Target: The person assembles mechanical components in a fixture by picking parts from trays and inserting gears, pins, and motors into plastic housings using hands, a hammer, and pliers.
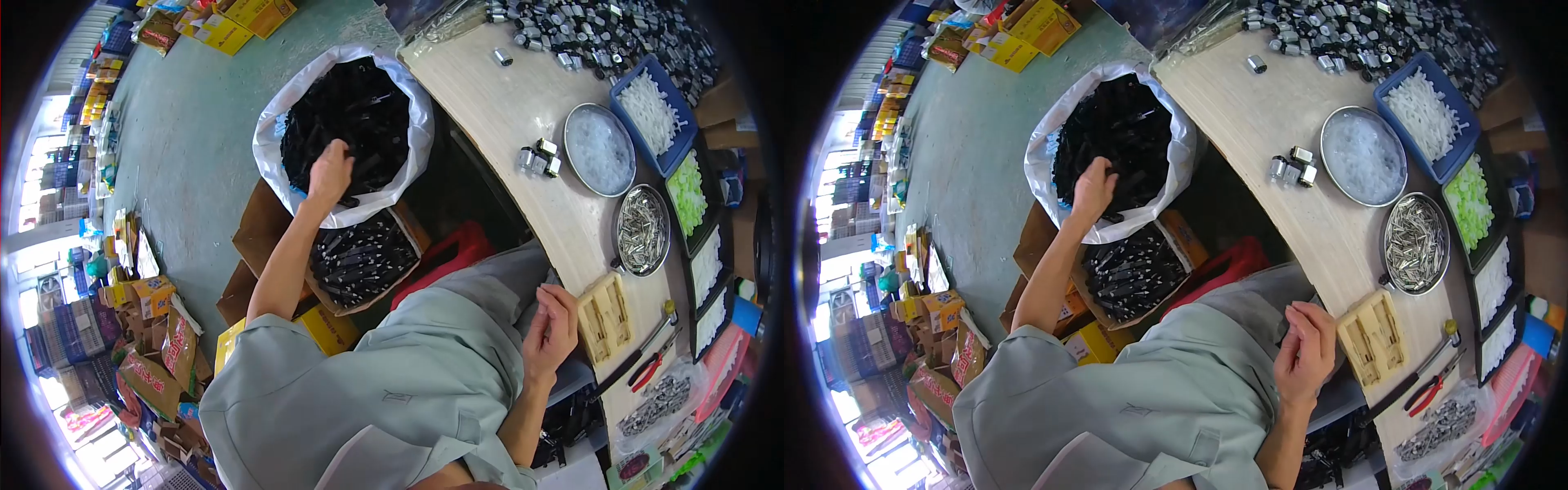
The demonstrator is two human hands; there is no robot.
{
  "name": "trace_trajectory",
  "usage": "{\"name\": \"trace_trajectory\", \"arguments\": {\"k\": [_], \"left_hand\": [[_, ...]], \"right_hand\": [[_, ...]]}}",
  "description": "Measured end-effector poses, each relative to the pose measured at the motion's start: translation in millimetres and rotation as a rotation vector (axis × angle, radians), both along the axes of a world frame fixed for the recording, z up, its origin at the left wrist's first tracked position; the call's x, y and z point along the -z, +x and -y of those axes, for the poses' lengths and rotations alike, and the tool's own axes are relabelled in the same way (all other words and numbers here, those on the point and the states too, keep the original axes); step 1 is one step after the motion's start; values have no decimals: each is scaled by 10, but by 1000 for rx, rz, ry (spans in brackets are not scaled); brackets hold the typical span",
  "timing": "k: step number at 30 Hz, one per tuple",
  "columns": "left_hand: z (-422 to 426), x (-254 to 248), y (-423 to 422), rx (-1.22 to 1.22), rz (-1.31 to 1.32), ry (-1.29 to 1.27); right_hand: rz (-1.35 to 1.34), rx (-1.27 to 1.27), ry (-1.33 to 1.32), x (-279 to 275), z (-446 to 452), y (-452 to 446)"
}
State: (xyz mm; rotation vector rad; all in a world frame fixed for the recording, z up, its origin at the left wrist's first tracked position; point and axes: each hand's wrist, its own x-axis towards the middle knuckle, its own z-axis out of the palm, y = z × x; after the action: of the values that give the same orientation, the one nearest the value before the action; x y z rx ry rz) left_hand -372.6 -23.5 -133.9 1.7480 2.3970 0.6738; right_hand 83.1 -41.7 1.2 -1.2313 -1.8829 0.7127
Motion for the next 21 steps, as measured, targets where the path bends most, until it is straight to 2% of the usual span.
{"name": "trace_trajectory", "arguments": {"k": [2, 4, 7, 10, 17, 20, 21], "left_hand": [[-69, -23, 177, 33, -41, -177], [-169, 14, 252, 114, -191, -425], [-212, 129, 214, 199, -319, -427], [-191, 11, 289, 84, -172, -342], [-362, 267, 439, 281, -350, -545], [-382, 284, 331, 299, -373, -609], [-359, 243, 303, 289, -347, -546]], "right_hand": [[-13, -48, 13, -29, -28, -88], [-18, -108, 41, -54, -30, -130], [-34, -99, 54, -40, 18, -47], [-59, -33, 7, 15, 52, 33], [-45, -124, 56, -57, 109, 66], [-60, -42, 39, 25, 189, 178], [-69, -22, 38, 40, 211, 219]]}}
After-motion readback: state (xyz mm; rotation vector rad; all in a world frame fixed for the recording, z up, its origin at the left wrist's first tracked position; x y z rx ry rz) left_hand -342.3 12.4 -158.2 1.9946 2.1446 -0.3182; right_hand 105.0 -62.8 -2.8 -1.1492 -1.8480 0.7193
